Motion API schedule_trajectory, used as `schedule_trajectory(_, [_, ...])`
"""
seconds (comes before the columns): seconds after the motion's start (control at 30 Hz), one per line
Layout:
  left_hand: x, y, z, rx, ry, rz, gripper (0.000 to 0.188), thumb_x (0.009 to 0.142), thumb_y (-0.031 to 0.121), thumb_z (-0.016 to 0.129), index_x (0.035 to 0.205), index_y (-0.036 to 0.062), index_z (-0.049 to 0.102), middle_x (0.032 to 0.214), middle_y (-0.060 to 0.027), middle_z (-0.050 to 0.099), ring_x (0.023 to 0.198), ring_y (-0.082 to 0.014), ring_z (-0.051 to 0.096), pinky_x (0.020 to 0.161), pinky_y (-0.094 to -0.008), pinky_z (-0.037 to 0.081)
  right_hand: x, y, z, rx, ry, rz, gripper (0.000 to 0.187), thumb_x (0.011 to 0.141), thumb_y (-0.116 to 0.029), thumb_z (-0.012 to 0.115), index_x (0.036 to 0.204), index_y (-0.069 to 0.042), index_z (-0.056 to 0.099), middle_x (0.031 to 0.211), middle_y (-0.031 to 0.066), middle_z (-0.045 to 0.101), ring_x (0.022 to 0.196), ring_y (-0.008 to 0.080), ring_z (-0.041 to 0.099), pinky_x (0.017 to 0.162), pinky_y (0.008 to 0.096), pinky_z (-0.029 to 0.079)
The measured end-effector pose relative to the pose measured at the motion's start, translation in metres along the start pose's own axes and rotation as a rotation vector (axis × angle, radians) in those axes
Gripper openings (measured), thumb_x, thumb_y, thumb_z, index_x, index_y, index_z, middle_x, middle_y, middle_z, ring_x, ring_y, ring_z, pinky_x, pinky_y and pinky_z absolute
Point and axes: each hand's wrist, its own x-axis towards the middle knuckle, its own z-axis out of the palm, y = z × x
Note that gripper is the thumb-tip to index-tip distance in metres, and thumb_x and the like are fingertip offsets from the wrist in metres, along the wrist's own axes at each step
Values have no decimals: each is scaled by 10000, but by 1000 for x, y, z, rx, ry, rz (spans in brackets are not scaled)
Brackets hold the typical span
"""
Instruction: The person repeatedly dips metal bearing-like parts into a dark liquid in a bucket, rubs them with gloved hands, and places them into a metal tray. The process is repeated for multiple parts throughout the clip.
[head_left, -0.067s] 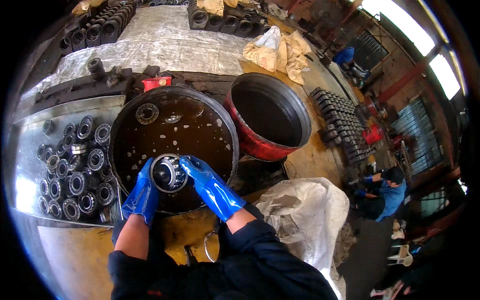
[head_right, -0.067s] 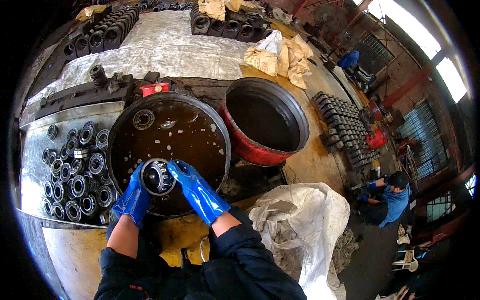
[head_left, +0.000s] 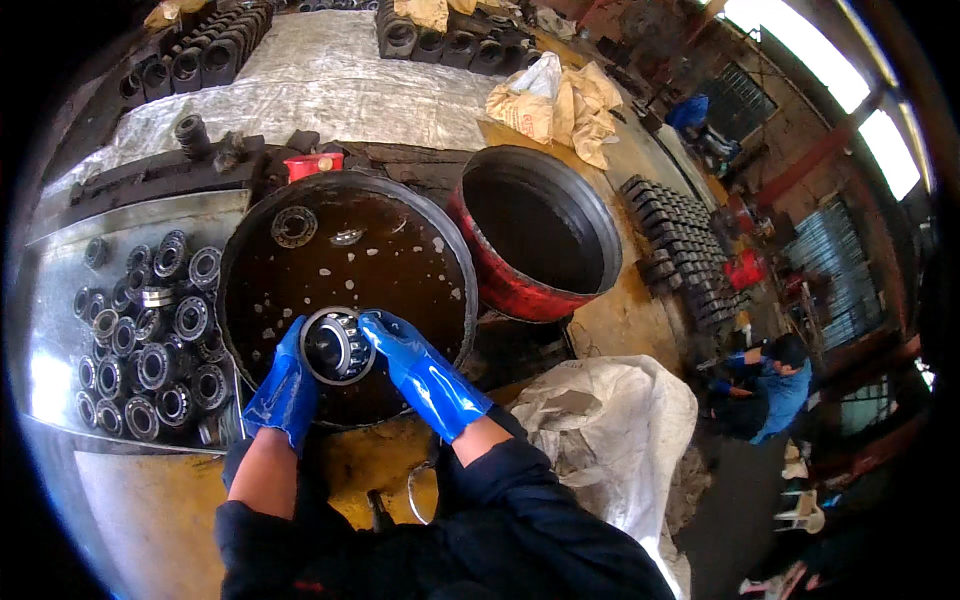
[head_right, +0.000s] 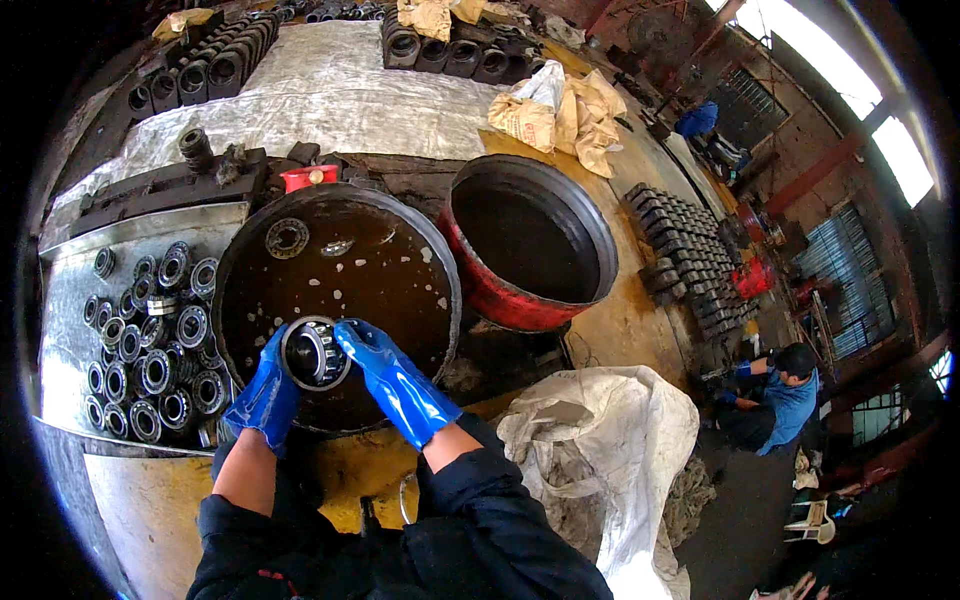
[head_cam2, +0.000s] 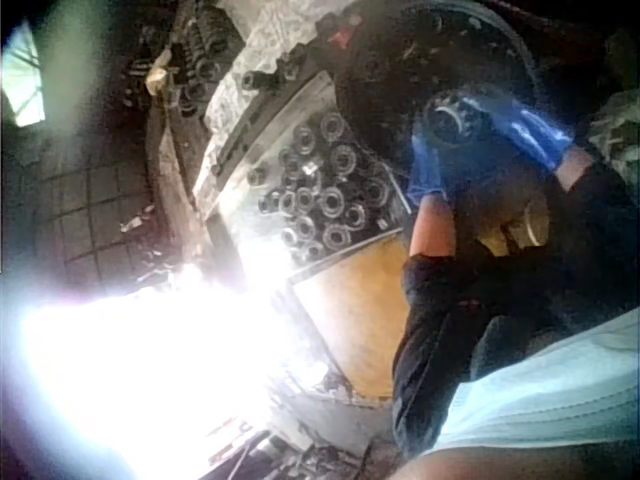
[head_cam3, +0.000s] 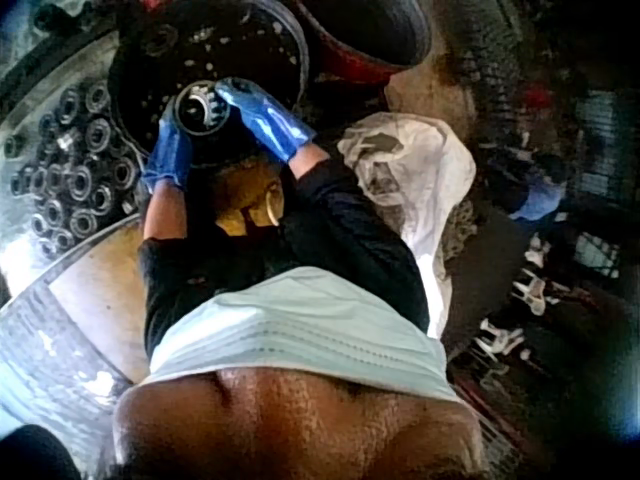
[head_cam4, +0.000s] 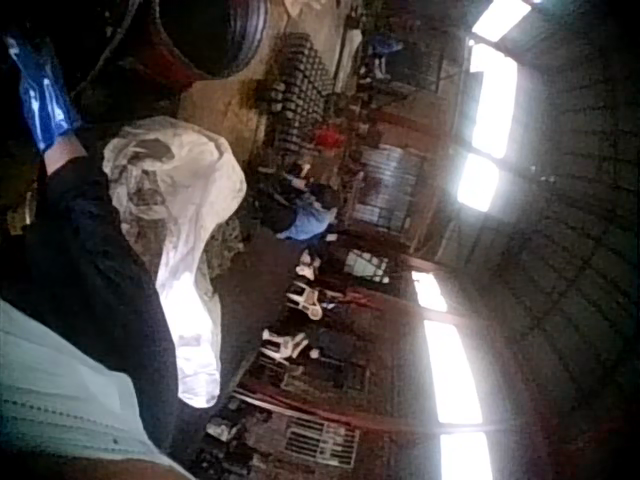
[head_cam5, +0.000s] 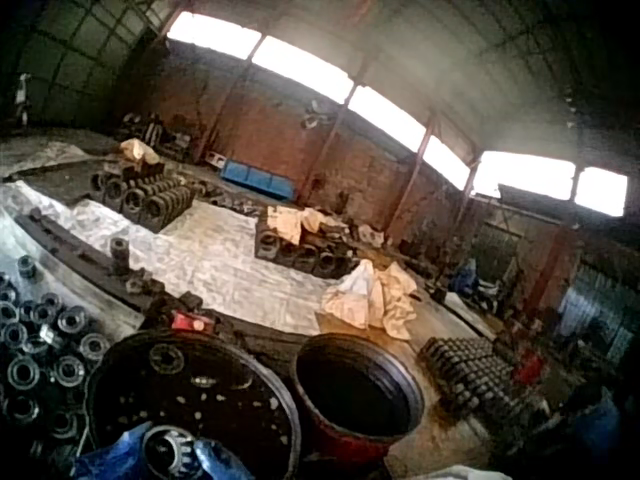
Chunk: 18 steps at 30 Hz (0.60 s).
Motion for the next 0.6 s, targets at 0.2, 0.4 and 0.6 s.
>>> schedule_trajectory(0.2, [0, 6, 8, -187, 7, -182, 344, 1046, 320, 566, 1166, 45, 734, 1103, -100, 766, 959, -223, 724, 899, -371, 582, -2, 0, -12, 53, -76, 11, 375, 1006, -330, 692, 1262, -55, 690, 1140, 52, 718, 1055, 152, 649, 981, 328, 512])
schedule_trajectory(0.4, [-1, -4, -17, 373, -112, 131, 389, 1064, 179, 545, 1385, -37, 584, 1275, -139, 701, 1154, -202, 671, 1021, -353, 532, -3, 7, -3, 52, 5, 86, 420, 1019, -359, 673, 1289, -37, 681, 1175, 72, 722, 1096, 171, 657, 1022, 342, 504])
schedule_trajectory(0.6, [-2, -7, -12, 417, -191, 204, 370, 1043, 90, 571, 1390, -39, 578, 1299, -139, 687, 1167, -202, 662, 1026, -335, 522, -27, -33, 17, -172, 106, 86, 446, 1015, -378, 675, 1283, -22, 677, 1195, 116, 725, 1089, 209, 666, 1022, 374, 513])
